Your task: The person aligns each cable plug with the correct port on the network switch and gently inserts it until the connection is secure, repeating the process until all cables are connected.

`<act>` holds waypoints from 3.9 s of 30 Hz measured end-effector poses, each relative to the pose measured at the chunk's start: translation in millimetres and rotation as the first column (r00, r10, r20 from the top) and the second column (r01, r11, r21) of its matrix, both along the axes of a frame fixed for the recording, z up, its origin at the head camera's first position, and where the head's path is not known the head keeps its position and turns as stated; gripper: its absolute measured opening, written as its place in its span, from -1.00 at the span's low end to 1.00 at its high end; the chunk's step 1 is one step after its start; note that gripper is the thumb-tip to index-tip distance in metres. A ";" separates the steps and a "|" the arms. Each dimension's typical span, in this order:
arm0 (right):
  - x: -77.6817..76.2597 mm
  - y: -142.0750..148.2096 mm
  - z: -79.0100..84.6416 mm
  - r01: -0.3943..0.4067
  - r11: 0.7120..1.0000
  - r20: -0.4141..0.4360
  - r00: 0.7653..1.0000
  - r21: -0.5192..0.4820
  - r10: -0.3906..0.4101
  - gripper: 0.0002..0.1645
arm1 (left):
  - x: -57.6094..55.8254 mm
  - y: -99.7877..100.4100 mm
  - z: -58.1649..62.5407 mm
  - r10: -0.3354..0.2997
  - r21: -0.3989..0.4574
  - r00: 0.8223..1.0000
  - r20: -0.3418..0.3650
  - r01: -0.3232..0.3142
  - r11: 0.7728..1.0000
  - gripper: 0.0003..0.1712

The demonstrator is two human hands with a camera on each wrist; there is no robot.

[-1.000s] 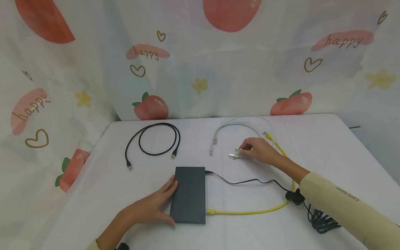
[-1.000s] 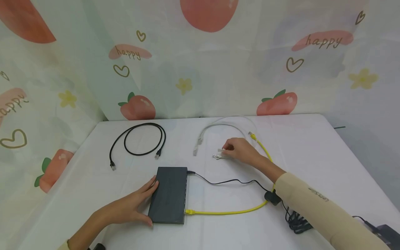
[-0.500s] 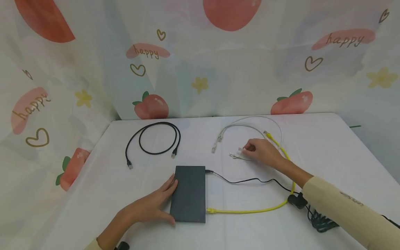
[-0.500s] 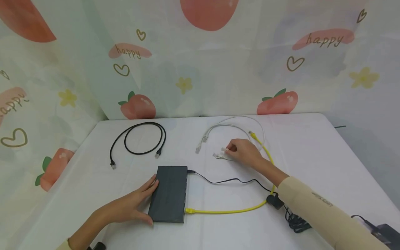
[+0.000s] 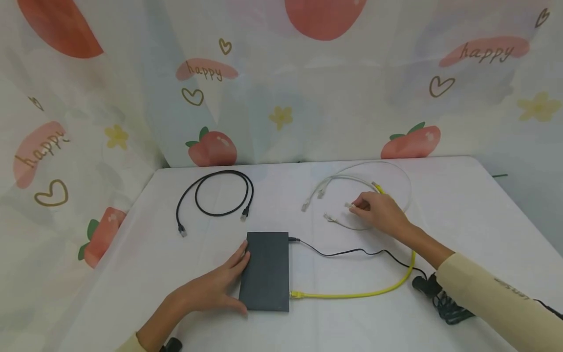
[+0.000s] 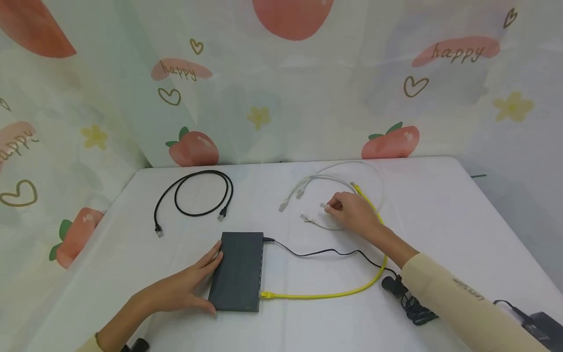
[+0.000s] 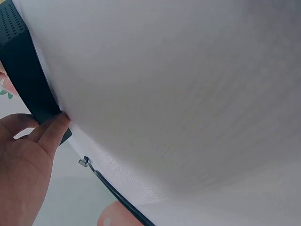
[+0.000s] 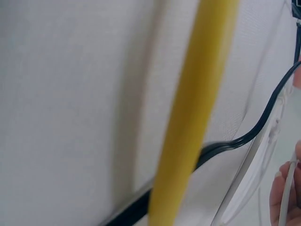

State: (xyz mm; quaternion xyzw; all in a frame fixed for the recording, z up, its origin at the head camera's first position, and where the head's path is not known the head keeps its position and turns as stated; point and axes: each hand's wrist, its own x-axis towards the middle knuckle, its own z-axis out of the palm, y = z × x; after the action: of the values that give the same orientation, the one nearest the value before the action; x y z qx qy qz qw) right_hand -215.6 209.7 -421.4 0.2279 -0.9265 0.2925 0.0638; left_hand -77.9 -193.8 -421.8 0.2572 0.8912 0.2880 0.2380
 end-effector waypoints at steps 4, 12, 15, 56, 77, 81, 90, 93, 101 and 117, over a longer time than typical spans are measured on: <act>1.2 2.7 -1.0 -0.017 1.000 0.013 1.000 -0.018 0.017 -0.90 | -0.3 -0.8 -1.6 0.001 0.001 1.000 -0.006 -0.001 1.000 0.37; 9.4 0.9 -2.6 -0.060 0.998 -0.002 0.998 -0.011 0.060 -0.90 | -0.2 0.2 -2.6 0.004 0.004 1.000 0.001 -0.004 1.000 0.37; 10.5 0.9 -3.4 -0.065 0.998 0.000 0.998 -0.010 0.065 -0.91 | 0.4 0.8 -2.3 0.006 0.000 1.000 0.004 -0.006 1.000 0.37; 76.1 -24.1 -0.6 -0.200 0.980 -0.099 0.975 -0.023 0.197 -0.81 | 1.3 1.9 -1.1 0.014 -0.013 1.000 -0.010 -0.014 1.000 0.37; 97.3 -44.9 1.1 -0.295 0.953 -0.264 0.916 0.064 0.302 -0.77 | 1.0 1.5 -2.6 0.014 -0.024 1.000 -0.017 -0.014 1.000 0.36; 102.1 -48.7 -1.3 -0.312 0.950 -0.214 0.926 0.031 0.311 -0.80 | 1.5 1.5 -2.7 0.012 -0.025 1.000 -0.012 -0.012 1.000 0.37; 108.6 -59.9 -8.5 -0.351 0.936 -0.030 0.936 -0.022 0.350 -0.86 | 2.6 1.1 -0.9 0.017 -0.012 1.000 -0.002 -0.017 1.000 0.35; 109.4 -62.9 -9.5 -0.357 0.933 0.007 0.934 -0.051 0.358 -0.86 | 3.2 1.3 -0.7 0.021 -0.009 1.000 -0.003 -0.021 1.000 0.35; 109.6 -69.2 -12.7 -0.358 0.932 0.131 0.923 -0.050 0.362 -0.88 | 4.0 1.5 -0.7 0.019 -0.027 1.000 -0.015 -0.019 0.999 0.36; 107.5 -76.0 -6.6 -0.410 0.909 0.206 0.885 -0.074 0.416 -0.87 | -1.0 1.0 -1.6 0.007 -0.028 1.000 -0.014 -0.007 1.000 0.37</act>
State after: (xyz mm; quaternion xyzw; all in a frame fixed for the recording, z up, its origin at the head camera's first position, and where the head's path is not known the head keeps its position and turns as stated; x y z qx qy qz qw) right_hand -108.1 133.6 -428.0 0.3855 -0.8538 0.3357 -0.0985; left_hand -78.8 -192.7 -423.4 0.2526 0.8977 0.2747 0.2343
